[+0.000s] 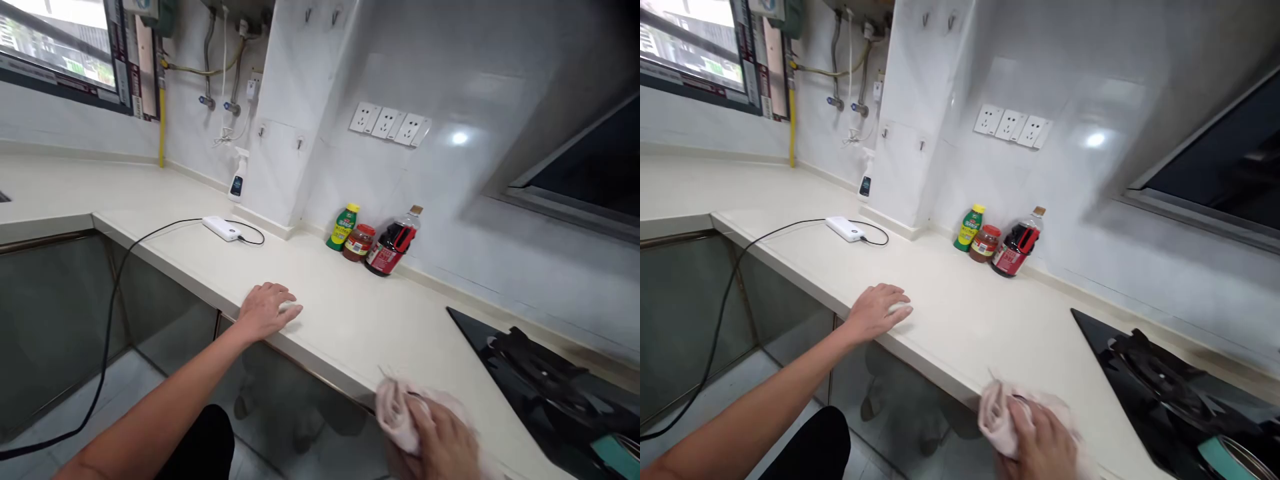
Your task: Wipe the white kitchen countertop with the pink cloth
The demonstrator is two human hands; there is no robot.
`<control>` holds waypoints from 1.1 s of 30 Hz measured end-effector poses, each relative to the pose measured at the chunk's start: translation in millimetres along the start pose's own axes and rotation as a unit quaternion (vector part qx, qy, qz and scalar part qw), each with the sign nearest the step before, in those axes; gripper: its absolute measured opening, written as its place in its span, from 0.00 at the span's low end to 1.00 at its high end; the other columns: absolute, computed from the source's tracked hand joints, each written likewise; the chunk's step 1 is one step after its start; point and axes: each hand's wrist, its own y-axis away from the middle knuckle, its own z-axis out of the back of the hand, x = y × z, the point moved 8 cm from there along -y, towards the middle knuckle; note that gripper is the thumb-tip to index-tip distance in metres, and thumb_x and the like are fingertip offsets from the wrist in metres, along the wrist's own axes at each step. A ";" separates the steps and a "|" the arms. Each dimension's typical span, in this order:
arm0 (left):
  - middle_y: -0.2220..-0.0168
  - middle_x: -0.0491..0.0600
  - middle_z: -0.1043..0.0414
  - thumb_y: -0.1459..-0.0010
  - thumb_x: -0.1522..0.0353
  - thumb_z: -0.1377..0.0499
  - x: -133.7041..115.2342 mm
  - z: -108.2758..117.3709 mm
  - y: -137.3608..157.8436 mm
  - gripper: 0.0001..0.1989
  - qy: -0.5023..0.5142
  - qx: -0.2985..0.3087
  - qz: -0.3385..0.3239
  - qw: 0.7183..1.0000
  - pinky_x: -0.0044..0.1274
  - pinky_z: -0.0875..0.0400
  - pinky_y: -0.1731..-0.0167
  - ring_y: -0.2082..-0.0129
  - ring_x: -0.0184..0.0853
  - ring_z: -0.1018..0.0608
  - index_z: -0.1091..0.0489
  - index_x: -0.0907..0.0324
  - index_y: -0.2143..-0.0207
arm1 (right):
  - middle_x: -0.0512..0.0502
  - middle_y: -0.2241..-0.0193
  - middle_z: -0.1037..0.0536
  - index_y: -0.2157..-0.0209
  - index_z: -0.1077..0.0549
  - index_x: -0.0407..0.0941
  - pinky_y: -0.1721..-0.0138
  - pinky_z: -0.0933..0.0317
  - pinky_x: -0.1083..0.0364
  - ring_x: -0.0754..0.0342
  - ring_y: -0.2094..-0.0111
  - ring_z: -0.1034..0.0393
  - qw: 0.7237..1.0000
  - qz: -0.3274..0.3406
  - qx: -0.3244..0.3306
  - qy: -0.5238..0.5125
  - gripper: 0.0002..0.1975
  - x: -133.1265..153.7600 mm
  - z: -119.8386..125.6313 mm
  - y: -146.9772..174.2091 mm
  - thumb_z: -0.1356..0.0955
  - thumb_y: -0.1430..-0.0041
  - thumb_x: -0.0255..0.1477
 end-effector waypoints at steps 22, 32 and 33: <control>0.52 0.50 0.23 0.38 0.58 0.45 113.9 69.7 -1.0 0.15 0.019 -0.052 0.136 0.989 0.33 0.31 0.48 0.50 0.42 0.24 0.23 0.53 0.57 | 0.35 0.54 0.29 0.41 0.37 0.48 0.62 0.43 0.45 0.41 0.60 0.37 0.984 0.086 -0.033 -0.153 0.22 294.6 12.2 -255.7 0.37 0.36 0.25; 0.50 0.54 0.25 0.37 0.58 0.47 91.0 48.0 -23.7 0.18 -0.072 -0.005 0.074 0.995 0.39 0.34 0.48 0.49 0.47 0.25 0.23 0.55 0.54 | 0.38 0.48 0.30 0.42 0.36 0.50 0.54 0.44 0.44 0.40 0.50 0.36 0.977 0.056 -0.075 -0.194 0.30 161.9 29.9 -148.7 0.28 0.47 0.28; 0.50 0.54 0.25 0.37 0.57 0.48 87.8 42.4 -25.9 0.18 -0.073 0.000 0.064 0.995 0.39 0.34 0.48 0.49 0.47 0.25 0.23 0.55 0.54 | 0.38 0.48 0.30 0.42 0.36 0.49 0.54 0.44 0.44 0.40 0.50 0.36 0.979 0.045 -0.073 -0.187 0.28 141.0 28.1 -131.1 0.30 0.45 0.28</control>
